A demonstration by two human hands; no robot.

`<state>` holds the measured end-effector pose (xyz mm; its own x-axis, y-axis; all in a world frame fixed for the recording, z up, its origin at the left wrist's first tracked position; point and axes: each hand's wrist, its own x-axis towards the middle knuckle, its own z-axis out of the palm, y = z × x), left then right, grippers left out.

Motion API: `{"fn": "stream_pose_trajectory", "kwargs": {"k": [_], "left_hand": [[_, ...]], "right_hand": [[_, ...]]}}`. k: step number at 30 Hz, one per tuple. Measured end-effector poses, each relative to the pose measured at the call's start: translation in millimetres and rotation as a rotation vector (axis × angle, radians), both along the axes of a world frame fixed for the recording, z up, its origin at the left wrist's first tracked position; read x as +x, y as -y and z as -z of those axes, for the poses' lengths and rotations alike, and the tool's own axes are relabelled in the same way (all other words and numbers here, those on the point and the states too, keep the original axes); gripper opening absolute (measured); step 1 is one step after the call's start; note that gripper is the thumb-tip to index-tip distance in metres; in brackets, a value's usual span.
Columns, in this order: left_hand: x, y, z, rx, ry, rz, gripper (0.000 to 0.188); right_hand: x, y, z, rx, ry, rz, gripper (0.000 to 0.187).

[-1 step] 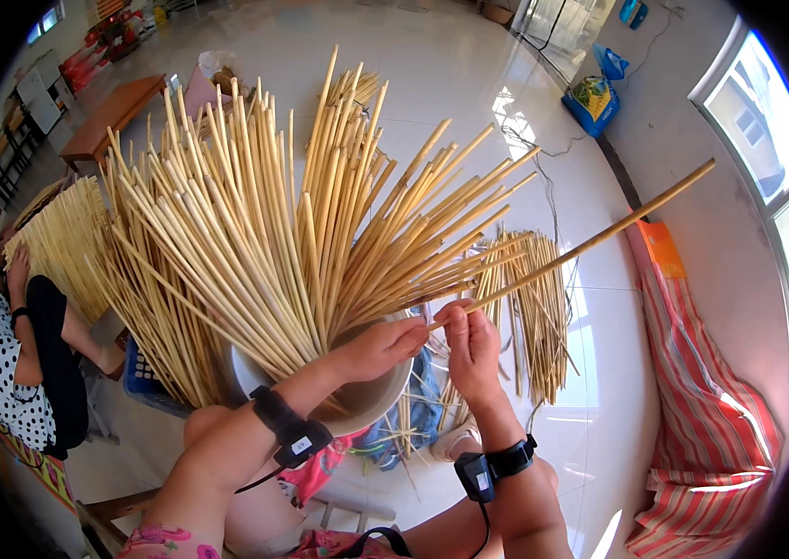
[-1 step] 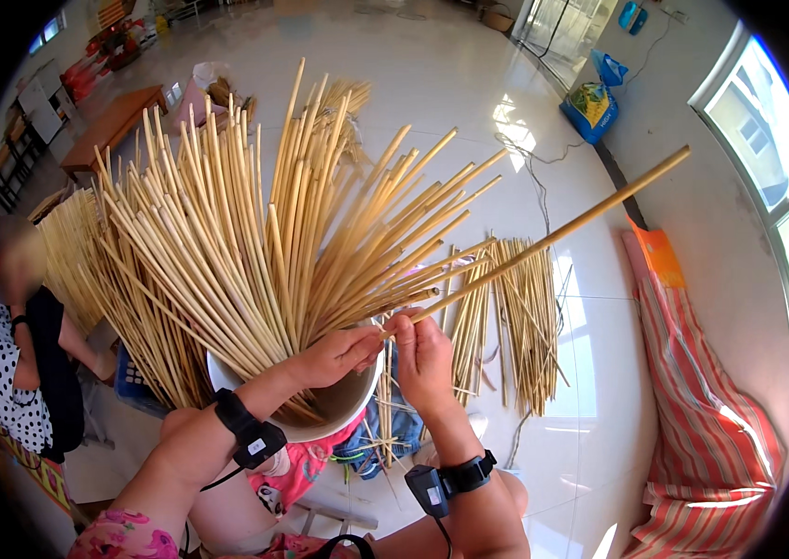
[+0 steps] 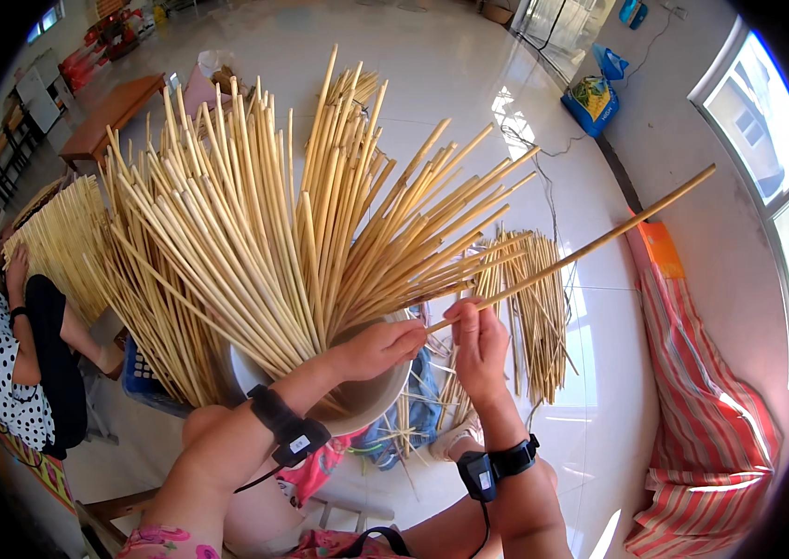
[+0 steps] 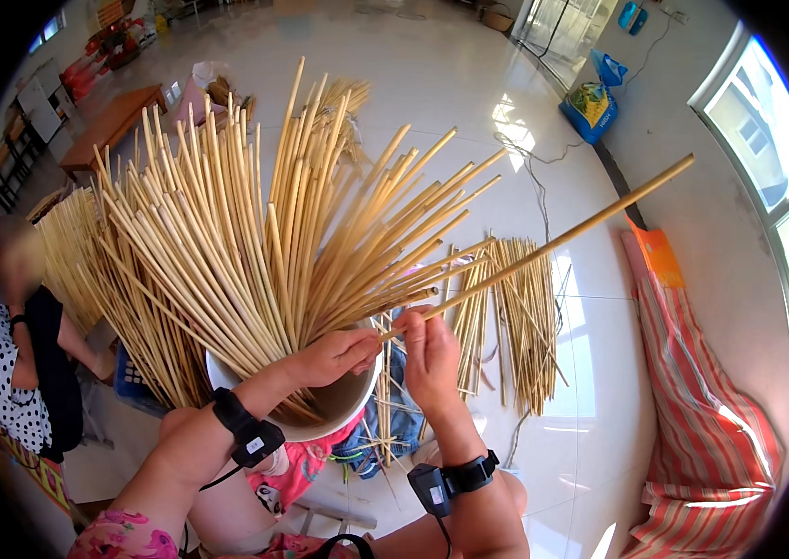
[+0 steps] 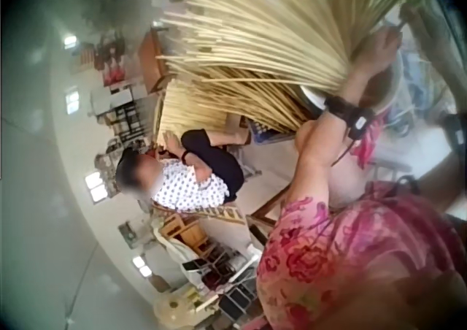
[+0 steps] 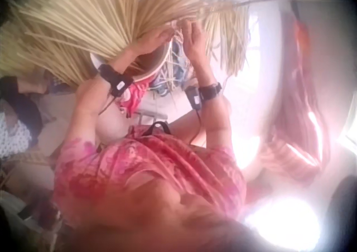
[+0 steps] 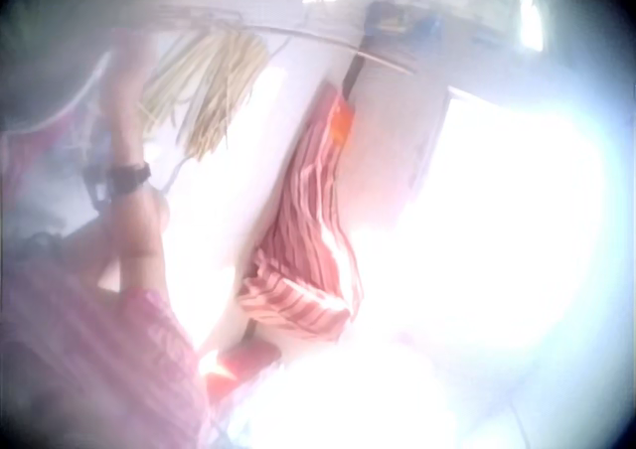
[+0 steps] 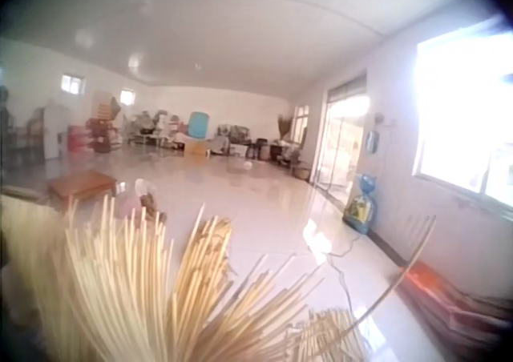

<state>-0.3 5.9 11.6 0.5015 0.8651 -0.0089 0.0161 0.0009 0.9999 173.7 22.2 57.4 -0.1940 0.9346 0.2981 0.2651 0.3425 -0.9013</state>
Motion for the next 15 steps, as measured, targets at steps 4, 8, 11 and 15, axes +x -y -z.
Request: {"fn": "stream_pose_trajectory", "kwargs": {"k": [4, 8, 11, 15], "left_hand": [[-18, 2, 4, -0.035, -0.149, 0.132, 0.029], [-27, 4, 2, -0.115, -0.07, 0.18, 0.03], [-17, 5, -1, -0.218, 0.053, 0.128, 0.028], [-6, 3, -23, -0.288, 0.209, 0.031, 0.028]], "right_hand": [[38, -22, -19, -0.033, -0.4, 0.119, 0.03], [31, -21, -7, -0.152, -0.459, 0.074, 0.03], [11, -9, 3, -0.282, -0.339, 0.006, 0.028], [-18, 5, 23, -0.271, -0.227, -0.131, 0.026]]}}
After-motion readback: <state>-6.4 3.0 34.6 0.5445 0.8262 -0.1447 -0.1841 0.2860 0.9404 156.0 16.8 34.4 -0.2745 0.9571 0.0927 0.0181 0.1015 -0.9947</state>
